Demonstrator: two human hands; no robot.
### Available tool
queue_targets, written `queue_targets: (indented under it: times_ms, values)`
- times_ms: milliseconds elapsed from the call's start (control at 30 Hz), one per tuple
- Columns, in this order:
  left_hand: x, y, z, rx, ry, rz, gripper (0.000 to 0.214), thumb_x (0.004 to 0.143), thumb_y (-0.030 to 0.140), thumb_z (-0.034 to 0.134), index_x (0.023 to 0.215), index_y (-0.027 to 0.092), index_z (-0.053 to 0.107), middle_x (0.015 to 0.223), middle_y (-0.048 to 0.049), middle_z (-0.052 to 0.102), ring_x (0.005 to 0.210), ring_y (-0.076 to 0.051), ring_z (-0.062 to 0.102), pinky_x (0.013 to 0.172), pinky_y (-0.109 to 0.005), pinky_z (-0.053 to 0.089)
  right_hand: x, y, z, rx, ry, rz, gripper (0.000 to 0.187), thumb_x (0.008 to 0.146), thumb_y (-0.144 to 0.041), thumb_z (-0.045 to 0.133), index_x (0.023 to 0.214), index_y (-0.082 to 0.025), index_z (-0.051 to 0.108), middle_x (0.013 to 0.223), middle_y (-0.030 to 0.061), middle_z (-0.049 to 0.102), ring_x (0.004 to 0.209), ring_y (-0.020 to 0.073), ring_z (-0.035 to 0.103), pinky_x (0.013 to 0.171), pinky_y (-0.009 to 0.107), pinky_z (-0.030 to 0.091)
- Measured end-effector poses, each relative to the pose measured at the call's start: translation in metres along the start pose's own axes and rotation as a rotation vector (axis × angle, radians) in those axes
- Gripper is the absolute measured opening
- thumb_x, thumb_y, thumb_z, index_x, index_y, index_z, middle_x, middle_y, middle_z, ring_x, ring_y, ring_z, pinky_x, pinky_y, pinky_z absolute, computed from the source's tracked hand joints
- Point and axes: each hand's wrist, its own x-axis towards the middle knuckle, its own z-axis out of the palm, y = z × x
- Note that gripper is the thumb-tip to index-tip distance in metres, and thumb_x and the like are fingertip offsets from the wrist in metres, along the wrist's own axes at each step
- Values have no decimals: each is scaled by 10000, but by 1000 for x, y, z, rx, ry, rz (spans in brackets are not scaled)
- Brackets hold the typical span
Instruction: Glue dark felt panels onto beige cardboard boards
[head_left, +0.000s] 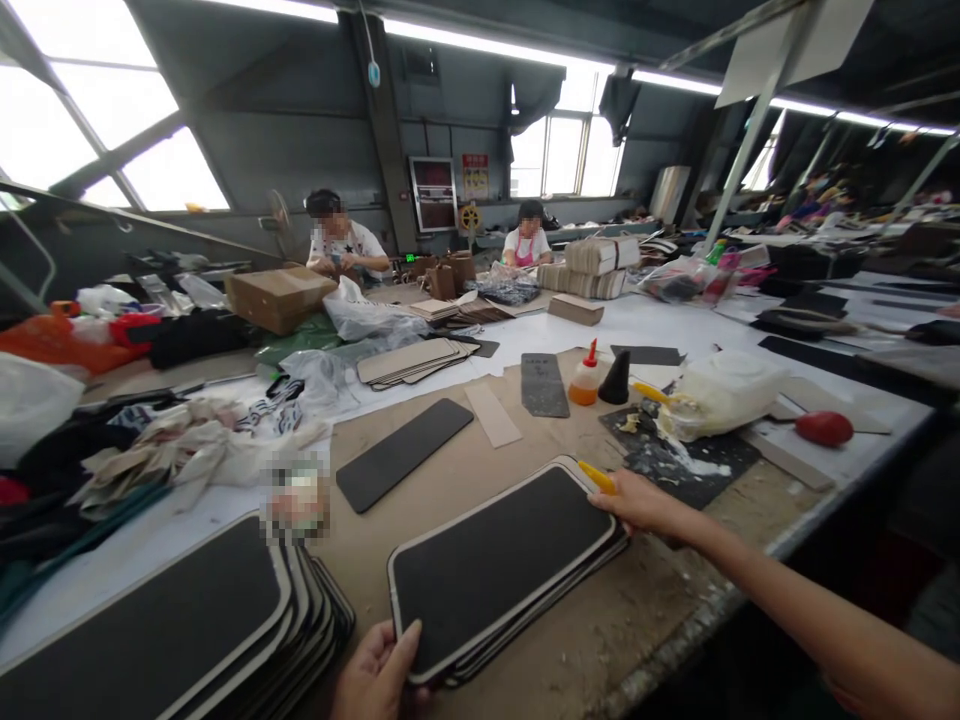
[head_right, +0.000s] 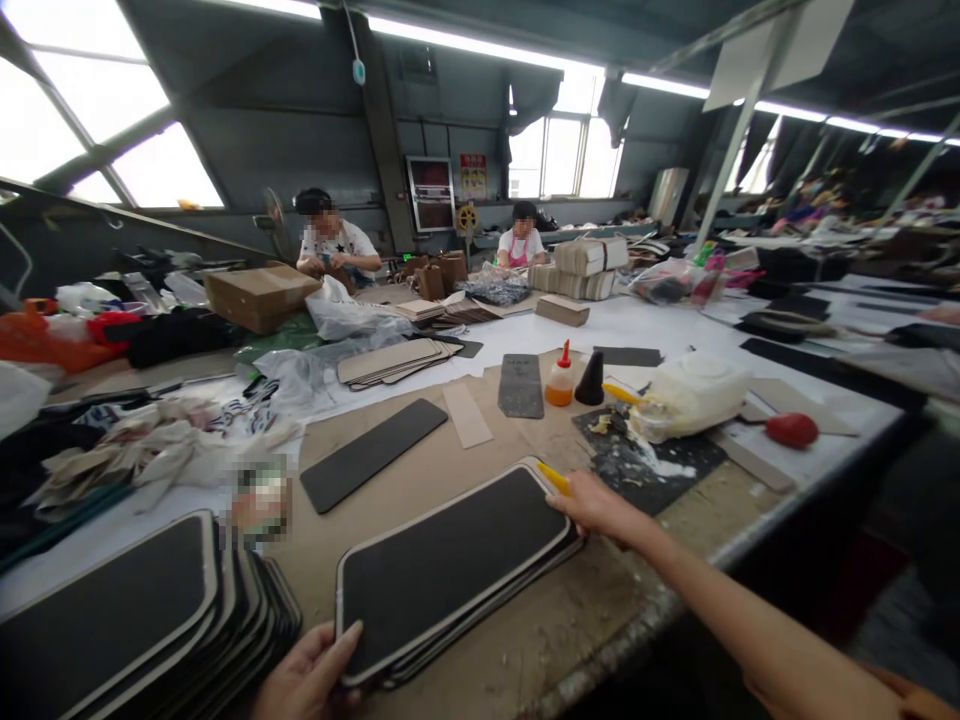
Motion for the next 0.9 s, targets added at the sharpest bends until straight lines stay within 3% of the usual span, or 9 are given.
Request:
queue_targets:
  times_ms: [133,267,567,900]
  values:
    - [0,0,-1,-15,80,-10,551,445,606,733,733,151,617,579,8,625,498,-106,544,392,-176,424,2,13,7,195,-44,63,276,827,-358,427,658,-158,515,370,-59,447,316,58,369,349,159,287]
    - [10,0,-3,18,128,-1,545,530,615,670,829,163,612,654,-21,659,525,-124,567,386,-186,423,5,18,10,262,-43,73,346,800,-428,458,578,-164,482,366,-45,464,314,53,368,338,158,281]
    - [11,24,9,109,90,106,573,552,705,542,697,151,546,447,68,439,369,-83,414,286,-190,348,24,35,19,152,-77,75,391,711,-545,534,561,-193,455,347,-28,465,301,75,375,352,195,273]
    - [17,15,10,177,93,176,418,604,595,553,615,185,468,444,87,388,326,-58,356,256,-166,282,35,45,25,112,-33,77,388,682,-579,524,588,-207,463,331,6,479,298,114,404,344,224,292]
